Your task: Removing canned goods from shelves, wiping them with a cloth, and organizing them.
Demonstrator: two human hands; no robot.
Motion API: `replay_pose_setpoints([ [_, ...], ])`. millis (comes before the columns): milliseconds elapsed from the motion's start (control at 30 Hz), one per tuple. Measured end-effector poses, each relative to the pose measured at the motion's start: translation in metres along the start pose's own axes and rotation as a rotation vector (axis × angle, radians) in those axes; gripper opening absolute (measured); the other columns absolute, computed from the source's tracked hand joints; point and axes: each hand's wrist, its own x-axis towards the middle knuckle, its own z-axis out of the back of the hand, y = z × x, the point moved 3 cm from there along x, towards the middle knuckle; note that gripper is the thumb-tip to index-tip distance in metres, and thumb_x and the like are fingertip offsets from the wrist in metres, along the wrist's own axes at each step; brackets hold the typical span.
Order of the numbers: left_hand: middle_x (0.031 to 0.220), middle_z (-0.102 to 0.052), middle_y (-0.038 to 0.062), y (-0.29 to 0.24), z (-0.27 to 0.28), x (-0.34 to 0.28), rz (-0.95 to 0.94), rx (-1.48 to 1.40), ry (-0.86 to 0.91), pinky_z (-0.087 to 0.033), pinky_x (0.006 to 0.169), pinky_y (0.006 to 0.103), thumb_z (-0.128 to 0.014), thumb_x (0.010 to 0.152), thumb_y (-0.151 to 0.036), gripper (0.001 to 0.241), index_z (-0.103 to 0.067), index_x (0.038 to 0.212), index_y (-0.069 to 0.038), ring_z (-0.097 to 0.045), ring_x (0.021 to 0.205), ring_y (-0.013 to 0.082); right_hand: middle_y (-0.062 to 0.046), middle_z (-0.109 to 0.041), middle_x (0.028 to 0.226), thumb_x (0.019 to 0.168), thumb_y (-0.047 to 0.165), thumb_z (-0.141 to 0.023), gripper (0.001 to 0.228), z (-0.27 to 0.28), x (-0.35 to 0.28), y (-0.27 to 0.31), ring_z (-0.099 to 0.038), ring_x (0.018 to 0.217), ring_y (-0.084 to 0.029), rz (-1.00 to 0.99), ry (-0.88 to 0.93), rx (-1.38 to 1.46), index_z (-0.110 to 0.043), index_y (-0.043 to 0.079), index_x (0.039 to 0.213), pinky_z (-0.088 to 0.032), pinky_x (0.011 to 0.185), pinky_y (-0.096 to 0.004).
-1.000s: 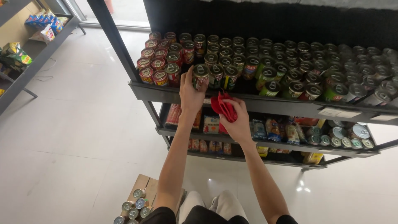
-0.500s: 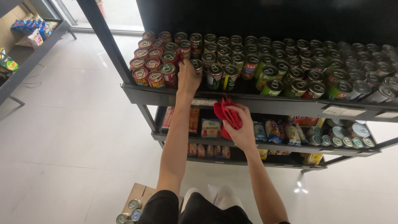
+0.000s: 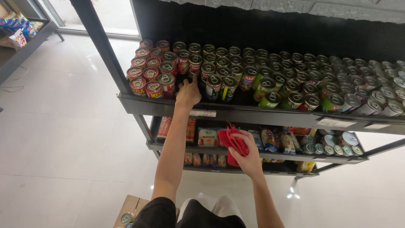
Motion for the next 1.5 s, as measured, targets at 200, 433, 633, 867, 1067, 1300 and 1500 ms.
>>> replay_pose_setpoints([
  [200,0.152,-0.033,0.028,0.019,-0.032,0.055,0.021,-0.029,0.096,-0.046,0.089,0.0732,-0.053,0.087,-0.017,0.08,-0.027,0.163,-0.016,-0.041,0.131,0.0532,-0.021,-0.054,0.135,0.086,0.005,-0.075,0.037,-0.004,-0.011,0.001,-0.054,0.126,-0.045,-0.069,0.027,0.031,-0.07,0.006,0.122,-0.042,0.103,-0.058],
  [433,0.143,-0.037,0.023,-0.006,0.002,0.01,0.015,0.048,0.108,-0.053,0.086,0.0549,-0.052,0.091,-0.009,0.09,-0.005,0.166,-0.023,-0.055,0.111,0.046,-0.009,-0.053,0.139,0.08,0.003,-0.072,0.037,-0.008,-0.03,0.004,-0.06,0.117,-0.027,-0.004,0.0,-0.003,-0.067,0.007,0.116,-0.054,0.093,-0.037],
  [633,0.125,-0.055,0.021,-0.021,0.04,-0.123,-0.231,-0.033,-0.436,-0.05,0.081,0.0541,-0.061,0.087,-0.008,0.047,-0.057,0.133,-0.002,-0.056,0.103,0.0408,-0.009,-0.054,0.135,0.08,0.004,-0.071,0.037,-0.026,-0.022,0.019,-0.058,0.117,-0.027,0.05,0.015,-0.088,-0.067,0.008,0.117,-0.049,0.096,-0.036],
  [867,0.13,-0.057,0.011,0.049,0.015,-0.249,-0.214,-0.168,-0.482,-0.036,0.103,0.0518,-0.063,0.085,-0.013,0.045,-0.063,0.131,-0.011,-0.048,0.129,0.033,-0.008,-0.053,0.135,0.079,0.003,-0.071,0.043,-0.098,0.01,0.035,-0.059,0.116,-0.027,0.148,0.204,-0.209,-0.066,0.011,0.12,-0.049,0.097,-0.035],
  [1067,0.138,-0.053,0.011,0.152,-0.039,-0.306,0.247,-0.162,-0.21,-0.034,0.108,0.0629,-0.059,0.097,-0.019,0.041,-0.057,0.137,-0.015,-0.045,0.132,0.0321,-0.007,-0.055,0.132,0.07,0.002,-0.072,0.054,-0.198,-0.002,-0.003,-0.058,0.119,-0.027,0.216,0.489,-0.277,-0.067,0.015,0.122,-0.048,0.101,-0.035],
  [1300,0.15,-0.046,0.007,0.268,-0.113,-0.359,0.752,-0.18,-0.006,-0.034,0.114,0.0507,-0.032,0.101,-0.015,0.047,-0.051,0.144,-0.019,-0.043,0.137,0.0244,-0.008,-0.053,0.131,0.07,-0.005,-0.069,0.055,-0.319,-0.05,-0.061,-0.059,0.114,-0.026,0.351,0.841,-0.13,-0.067,0.018,0.12,-0.054,0.09,-0.035],
  [1500,0.156,-0.03,0.017,0.435,-0.303,-0.426,1.052,-0.008,-0.131,-0.026,0.11,0.0803,-0.07,0.091,-0.036,0.06,-0.049,0.143,-0.018,-0.019,0.149,0.0499,-0.012,-0.057,0.124,0.067,-0.007,-0.067,0.05,-0.384,-0.109,-0.126,-0.066,0.093,-0.026,0.51,0.983,-0.127,-0.069,0.015,0.112,-0.059,0.077,-0.033],
])
